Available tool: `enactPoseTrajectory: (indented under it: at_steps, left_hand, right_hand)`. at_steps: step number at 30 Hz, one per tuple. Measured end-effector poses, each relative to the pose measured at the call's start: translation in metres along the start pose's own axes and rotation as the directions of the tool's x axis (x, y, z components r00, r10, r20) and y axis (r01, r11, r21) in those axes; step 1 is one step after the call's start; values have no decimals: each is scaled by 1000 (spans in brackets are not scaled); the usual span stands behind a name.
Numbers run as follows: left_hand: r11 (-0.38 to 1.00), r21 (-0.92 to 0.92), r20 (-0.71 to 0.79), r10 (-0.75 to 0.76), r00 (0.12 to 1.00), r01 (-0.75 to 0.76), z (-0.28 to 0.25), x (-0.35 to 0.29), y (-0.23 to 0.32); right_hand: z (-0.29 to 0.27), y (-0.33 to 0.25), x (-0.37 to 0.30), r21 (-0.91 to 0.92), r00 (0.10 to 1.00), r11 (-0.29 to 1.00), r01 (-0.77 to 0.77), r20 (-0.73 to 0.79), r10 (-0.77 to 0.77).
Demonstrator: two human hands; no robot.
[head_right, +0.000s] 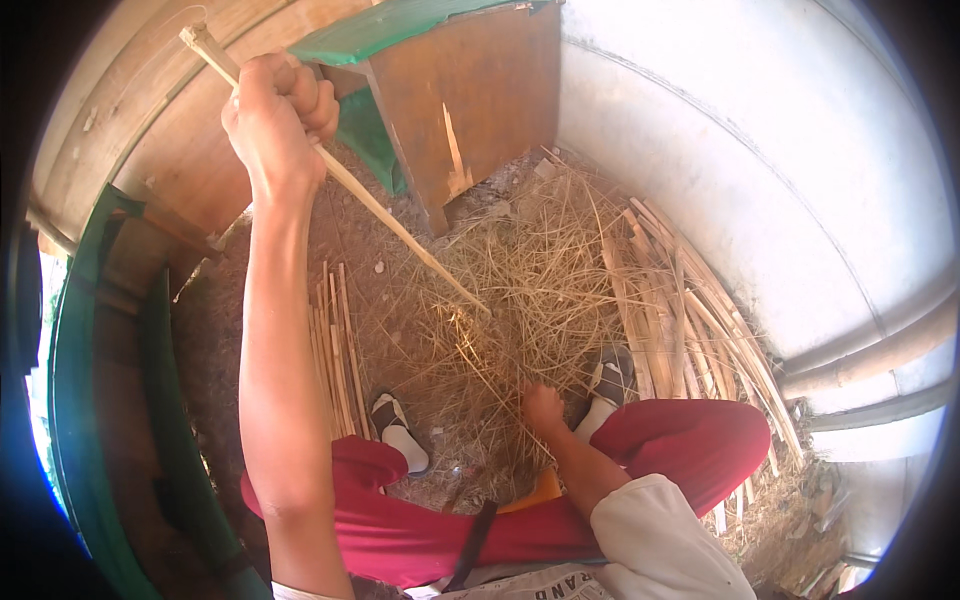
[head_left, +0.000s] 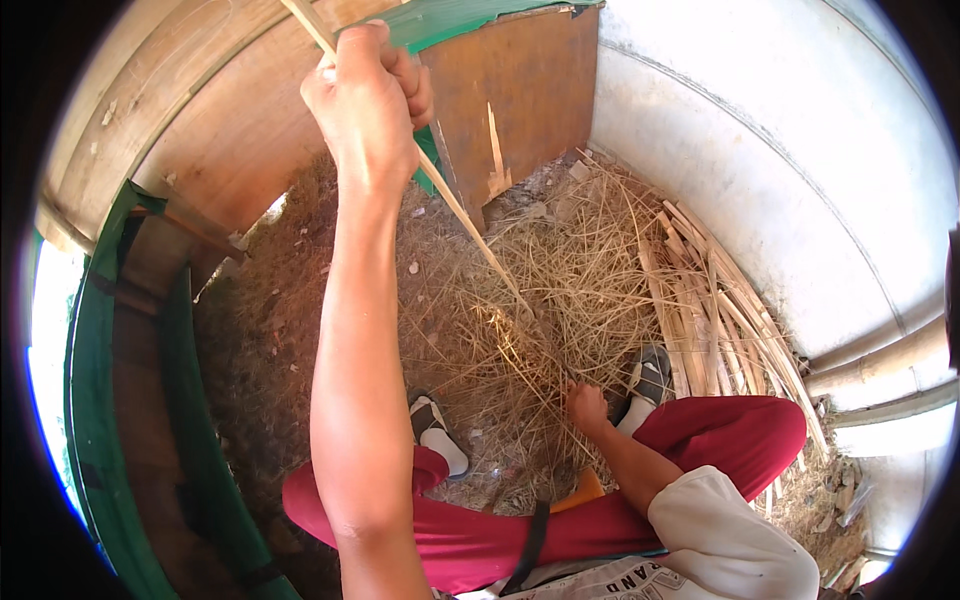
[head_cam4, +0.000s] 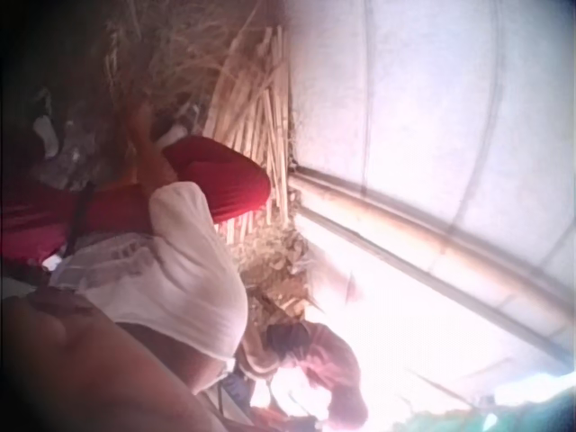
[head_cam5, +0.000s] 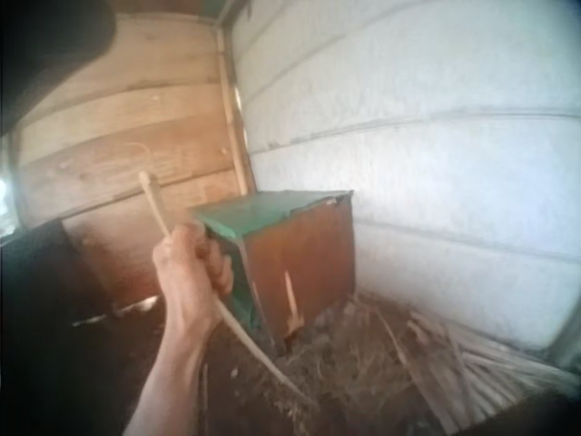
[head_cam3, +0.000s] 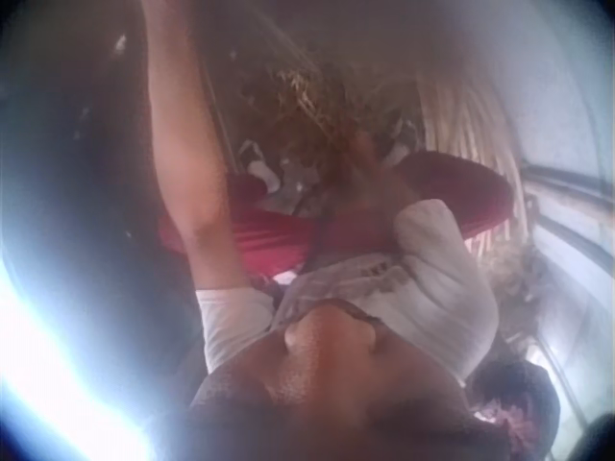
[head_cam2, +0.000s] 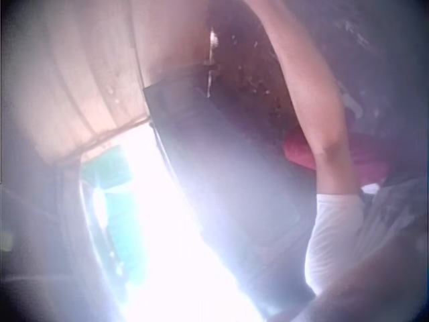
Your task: The person sits on the ground and uses a knife to sharpen the end of a long, thin wooden stick. They repeatedly scrape the blade along the stick's surface to create a point, rotating the stick to work on different sides.
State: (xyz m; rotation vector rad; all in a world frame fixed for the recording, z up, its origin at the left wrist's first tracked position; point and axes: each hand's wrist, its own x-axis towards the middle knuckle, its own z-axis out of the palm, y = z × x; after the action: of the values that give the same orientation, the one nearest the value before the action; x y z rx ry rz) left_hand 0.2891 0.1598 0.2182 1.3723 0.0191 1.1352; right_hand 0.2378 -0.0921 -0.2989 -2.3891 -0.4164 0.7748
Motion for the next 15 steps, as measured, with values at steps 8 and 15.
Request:
enactPoseTrajectory:
  at_steps: [8, 15]
  left_hand:
    - [1000, 30, 16, -2, 1000, 2, 10, 2, -3]
    - [1000, 11, -43, -2, 999, 3, 7, 6, -1]
  right_hand:
    - [-31, -26, 12, 696, 912, 592, -406, 352, 211]
    - [-40, -53, 22, 174, 884, 922, 346, -389, -259]
